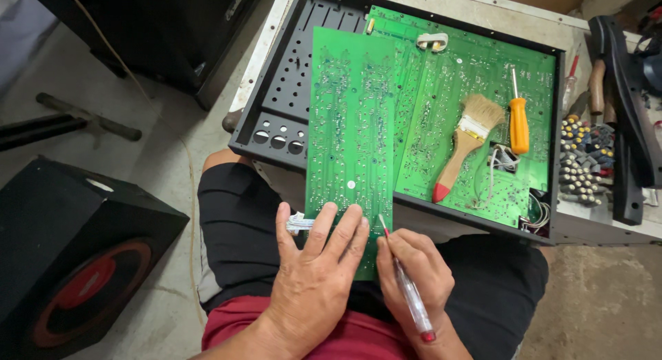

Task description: The person sits with a green circuit board on their lap and works on its underside with a soldering iron, touching components along the board. They then pick up a second board with connector jacks, fit a black connector onto it, and continue working on the first board with the soldering iron and a screwdriver.

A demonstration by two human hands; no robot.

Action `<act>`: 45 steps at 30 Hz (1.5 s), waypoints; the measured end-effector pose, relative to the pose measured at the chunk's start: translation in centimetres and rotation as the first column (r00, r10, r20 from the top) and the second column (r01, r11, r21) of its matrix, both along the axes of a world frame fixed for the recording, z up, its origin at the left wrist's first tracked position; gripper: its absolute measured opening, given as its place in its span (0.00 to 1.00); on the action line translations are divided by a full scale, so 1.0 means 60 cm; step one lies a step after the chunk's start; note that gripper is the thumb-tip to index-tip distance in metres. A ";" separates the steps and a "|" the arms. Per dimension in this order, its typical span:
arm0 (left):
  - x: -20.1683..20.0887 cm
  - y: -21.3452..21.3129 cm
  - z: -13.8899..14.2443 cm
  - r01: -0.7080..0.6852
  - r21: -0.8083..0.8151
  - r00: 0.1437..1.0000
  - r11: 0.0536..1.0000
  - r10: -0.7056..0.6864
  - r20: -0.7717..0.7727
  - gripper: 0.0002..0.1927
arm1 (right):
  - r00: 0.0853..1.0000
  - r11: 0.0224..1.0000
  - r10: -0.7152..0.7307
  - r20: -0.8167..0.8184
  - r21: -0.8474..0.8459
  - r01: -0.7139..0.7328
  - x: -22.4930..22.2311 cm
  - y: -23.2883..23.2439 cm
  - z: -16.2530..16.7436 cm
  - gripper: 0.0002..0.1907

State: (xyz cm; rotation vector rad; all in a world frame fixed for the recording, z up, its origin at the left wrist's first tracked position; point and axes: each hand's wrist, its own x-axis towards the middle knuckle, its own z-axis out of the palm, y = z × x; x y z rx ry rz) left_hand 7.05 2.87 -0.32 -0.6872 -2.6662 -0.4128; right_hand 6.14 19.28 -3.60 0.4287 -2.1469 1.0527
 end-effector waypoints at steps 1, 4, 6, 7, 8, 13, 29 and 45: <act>0.000 -0.001 0.000 0.004 0.010 1.000 1.000 -0.004 0.001 0.25 | 1.000 0.999 -0.023 0.004 -0.037 0.023 0.000 0.002 -0.001 0.12; 0.000 -0.004 0.000 0.007 0.013 1.000 1.000 -0.007 0.010 0.26 | 0.997 0.987 -0.040 0.065 -0.155 0.050 0.004 0.003 -0.007 0.12; 0.001 -0.005 -0.001 0.005 0.016 1.000 1.000 -0.005 0.014 0.26 | 0.988 0.971 0.012 0.157 -0.236 0.026 0.011 0.009 -0.008 0.11; 0.001 -0.006 -0.002 0.004 0.021 1.000 1.000 -0.005 0.014 0.26 | 0.985 0.972 0.013 0.170 -0.235 0.028 0.013 0.010 -0.009 0.11; 0.001 -0.006 -0.003 0.004 0.026 1.000 1.000 -0.005 0.013 0.26 | 0.983 0.972 0.014 0.183 -0.234 0.030 0.014 0.011 -0.009 0.11; 0.002 -0.005 -0.006 -0.001 0.028 1.000 1.000 0.000 0.027 0.27 | 0.989 0.988 0.017 0.146 -0.157 0.006 0.011 0.009 -0.005 0.10; -0.001 -0.005 -0.004 -0.002 0.045 0.999 0.999 0.000 0.045 0.28 | 0.994 0.987 -0.027 0.105 -0.152 0.043 0.001 0.009 0.008 0.11; 0.000 -0.003 0.006 -0.007 0.020 1.000 1.000 0.007 0.012 0.27 | 0.940 0.969 -0.011 0.342 -0.229 0.094 0.026 0.017 0.043 0.08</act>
